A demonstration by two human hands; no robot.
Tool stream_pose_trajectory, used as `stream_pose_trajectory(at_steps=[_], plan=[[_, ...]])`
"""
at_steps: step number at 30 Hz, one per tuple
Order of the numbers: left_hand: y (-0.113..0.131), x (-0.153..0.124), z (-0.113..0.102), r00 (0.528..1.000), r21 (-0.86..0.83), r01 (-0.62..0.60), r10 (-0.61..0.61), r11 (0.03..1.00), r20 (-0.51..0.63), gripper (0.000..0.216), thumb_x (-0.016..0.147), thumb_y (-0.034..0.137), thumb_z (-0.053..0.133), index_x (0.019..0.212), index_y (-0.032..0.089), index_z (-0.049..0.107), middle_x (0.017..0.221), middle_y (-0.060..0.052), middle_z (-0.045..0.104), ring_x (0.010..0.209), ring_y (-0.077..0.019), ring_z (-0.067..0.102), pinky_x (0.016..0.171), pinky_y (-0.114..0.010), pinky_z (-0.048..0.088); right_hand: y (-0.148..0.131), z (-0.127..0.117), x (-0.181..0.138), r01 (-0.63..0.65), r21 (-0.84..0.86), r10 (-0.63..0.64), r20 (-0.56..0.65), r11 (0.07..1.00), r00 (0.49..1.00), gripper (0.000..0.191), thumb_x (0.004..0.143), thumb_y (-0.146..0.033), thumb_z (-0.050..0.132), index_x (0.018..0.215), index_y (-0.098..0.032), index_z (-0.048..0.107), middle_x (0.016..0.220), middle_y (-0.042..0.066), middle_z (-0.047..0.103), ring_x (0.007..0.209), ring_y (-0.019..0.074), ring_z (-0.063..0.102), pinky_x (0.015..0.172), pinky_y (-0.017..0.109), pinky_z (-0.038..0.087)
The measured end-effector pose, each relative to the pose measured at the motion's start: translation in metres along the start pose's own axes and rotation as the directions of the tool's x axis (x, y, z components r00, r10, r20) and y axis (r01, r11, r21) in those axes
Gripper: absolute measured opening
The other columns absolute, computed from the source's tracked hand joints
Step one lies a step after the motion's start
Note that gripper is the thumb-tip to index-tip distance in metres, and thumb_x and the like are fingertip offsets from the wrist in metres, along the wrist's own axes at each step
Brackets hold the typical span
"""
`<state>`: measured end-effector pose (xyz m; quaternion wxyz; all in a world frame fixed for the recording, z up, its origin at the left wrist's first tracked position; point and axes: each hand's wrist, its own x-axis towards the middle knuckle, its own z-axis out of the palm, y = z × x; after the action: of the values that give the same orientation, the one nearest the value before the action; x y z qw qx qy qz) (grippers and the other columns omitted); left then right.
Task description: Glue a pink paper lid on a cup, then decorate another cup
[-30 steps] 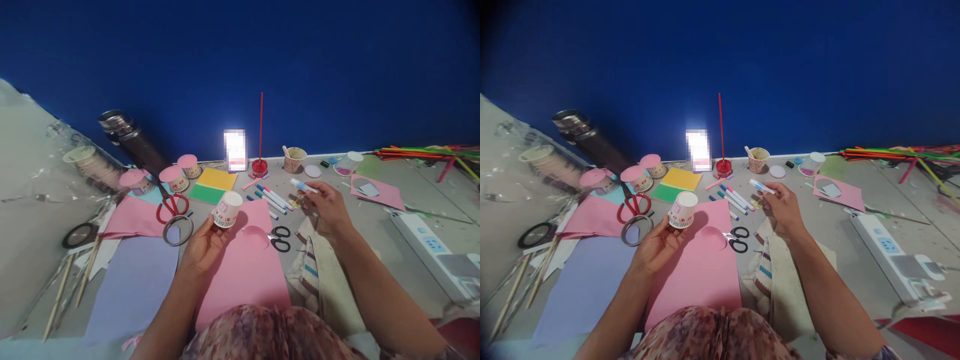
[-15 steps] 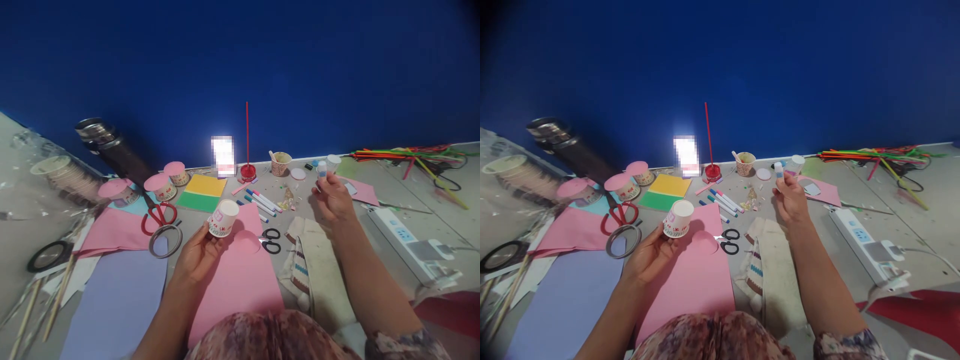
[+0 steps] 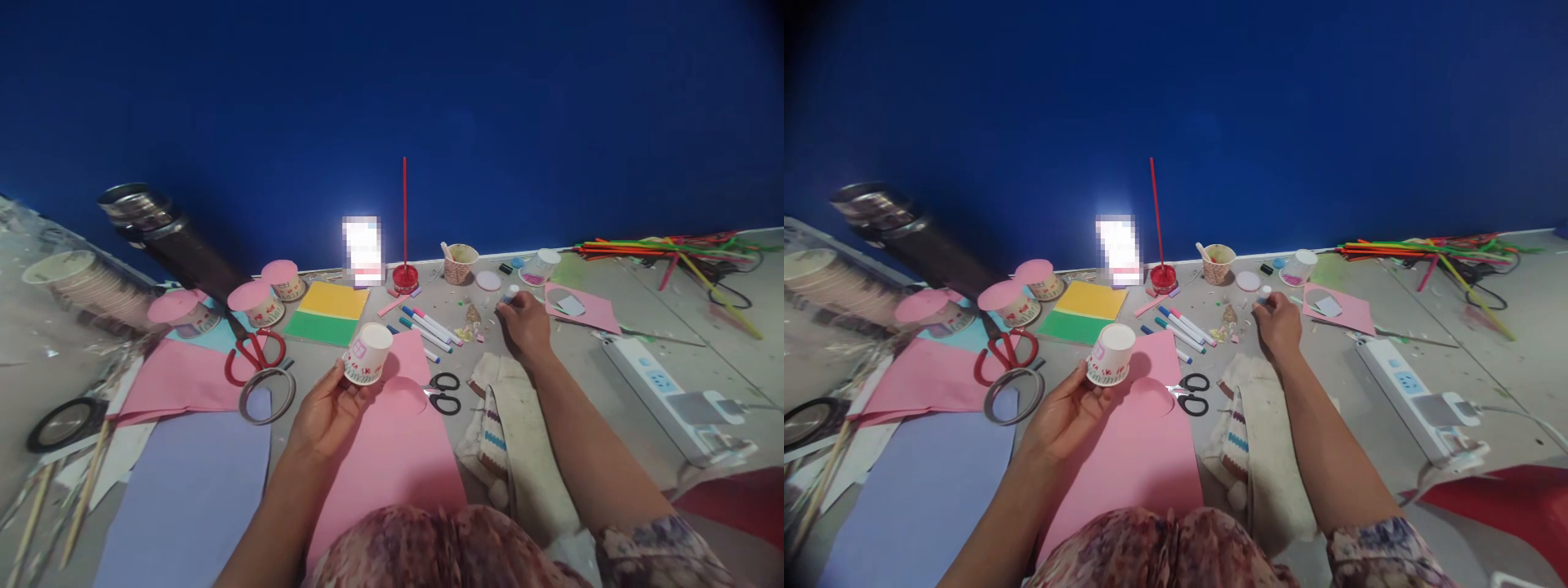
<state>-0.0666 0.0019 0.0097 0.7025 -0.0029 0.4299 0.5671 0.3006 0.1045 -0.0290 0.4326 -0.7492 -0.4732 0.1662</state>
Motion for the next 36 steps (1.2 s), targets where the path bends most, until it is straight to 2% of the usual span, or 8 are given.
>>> stream_pose_trajectory(at_steps=[7, 11, 16, 18, 21, 24, 31, 36], plan=[[-0.001, -0.002, 0.011, 0.999, -0.047, 0.009, -0.011, 0.999, -0.049, 0.020, 0.105, 0.015, 0.051, 0.114, 0.013, 0.069, 0.096, -0.009, 0.080, 0.080, -0.0193, 0.078, 0.063, -0.029, 0.064, 0.000, 0.002, 0.002, -0.006, -0.285, 0.012, 0.020, 0.959, 1.000, 0.030, 0.075, -0.043, 0.071, 0.089, -0.016, 0.071, 0.100, 0.018, 0.076, 0.097, 0.0324, 0.065, 0.091, 0.046, 0.046], [0.000, -0.004, 0.009, 0.998, -0.088, 0.005, -0.011, 0.996, -0.065, 0.023, 0.106, 0.016, 0.052, 0.121, 0.016, 0.068, 0.097, -0.009, 0.081, 0.084, -0.0196, 0.079, 0.067, -0.029, 0.065, -0.007, -0.019, -0.005, -0.013, -0.342, 0.028, 0.042, 0.940, 0.999, 0.050, 0.065, -0.038, 0.083, 0.108, -0.014, 0.073, 0.103, 0.018, 0.076, 0.095, 0.0331, 0.066, 0.087, 0.045, 0.046], [0.002, -0.002, 0.007, 0.999, -0.105, -0.016, 0.010, 0.994, -0.053, 0.028, 0.107, 0.017, 0.050, 0.128, 0.015, 0.068, 0.097, -0.010, 0.081, 0.082, -0.0182, 0.079, 0.068, -0.028, 0.065, -0.045, -0.046, -0.049, 0.117, -0.340, -0.066, 0.156, 0.933, 0.985, 0.014, 0.082, -0.034, 0.067, 0.083, -0.023, 0.076, 0.081, 0.010, 0.075, 0.072, 0.0254, 0.063, 0.068, 0.038, 0.041], [0.001, -0.002, 0.009, 0.999, -0.100, -0.017, 0.011, 0.995, -0.053, 0.028, 0.107, 0.018, 0.049, 0.128, 0.014, 0.068, 0.097, -0.010, 0.081, 0.082, -0.0175, 0.079, 0.069, -0.027, 0.065, -0.069, -0.039, -0.078, 0.228, -0.208, -0.137, 0.378, 0.951, 0.916, 0.015, 0.083, -0.038, 0.068, 0.082, -0.025, 0.076, 0.078, 0.002, 0.075, 0.069, 0.0208, 0.065, 0.066, 0.033, 0.044], [0.001, -0.007, 0.014, 0.998, -0.087, -0.030, 0.025, 0.996, -0.061, 0.029, 0.107, 0.017, 0.050, 0.130, 0.014, 0.068, 0.099, -0.011, 0.082, 0.083, -0.0176, 0.079, 0.072, -0.027, 0.065, -0.099, -0.018, -0.116, 0.397, -0.050, -0.242, 0.721, 0.916, 0.649, 0.016, 0.088, -0.033, 0.063, 0.083, -0.025, 0.076, 0.083, 0.002, 0.077, 0.078, 0.0197, 0.066, 0.068, 0.030, 0.042], [0.003, -0.015, 0.014, 0.996, -0.070, -0.047, 0.041, 0.996, -0.079, 0.030, 0.106, 0.015, 0.051, 0.131, 0.013, 0.067, 0.100, -0.010, 0.082, 0.084, -0.0181, 0.078, 0.071, -0.027, 0.064, -0.112, -0.001, -0.137, 0.521, -0.160, -0.217, 0.778, 0.838, 0.589, 0.015, 0.092, -0.028, 0.062, 0.084, -0.024, 0.074, 0.088, 0.003, 0.077, 0.084, 0.0196, 0.065, 0.066, 0.030, 0.036], [0.003, -0.028, -0.001, 0.996, -0.070, -0.043, 0.037, 0.997, -0.085, 0.030, 0.103, 0.015, 0.056, 0.131, 0.015, 0.068, 0.100, -0.011, 0.082, 0.082, -0.0210, 0.079, 0.070, -0.030, 0.064, -0.106, 0.012, -0.142, 0.591, -0.302, -0.203, 0.744, 0.748, 0.636, 0.019, 0.095, -0.026, 0.059, 0.082, -0.023, 0.072, 0.091, 0.005, 0.079, 0.085, 0.0216, 0.067, 0.063, 0.032, 0.028], [-0.016, -0.032, -0.005, 1.000, 0.001, 0.008, -0.008, 1.000, 0.018, 0.027, 0.099, 0.016, 0.064, 0.125, 0.010, 0.069, 0.113, -0.017, 0.080, 0.091, -0.0263, 0.080, 0.073, -0.036, 0.068, -0.112, 0.011, -0.127, 0.510, -0.412, -0.351, 0.403, 0.755, 0.845, 0.022, 0.097, -0.029, 0.058, 0.081, -0.021, 0.071, 0.089, 0.008, 0.078, 0.086, 0.0242, 0.068, 0.064, 0.034, 0.031]])
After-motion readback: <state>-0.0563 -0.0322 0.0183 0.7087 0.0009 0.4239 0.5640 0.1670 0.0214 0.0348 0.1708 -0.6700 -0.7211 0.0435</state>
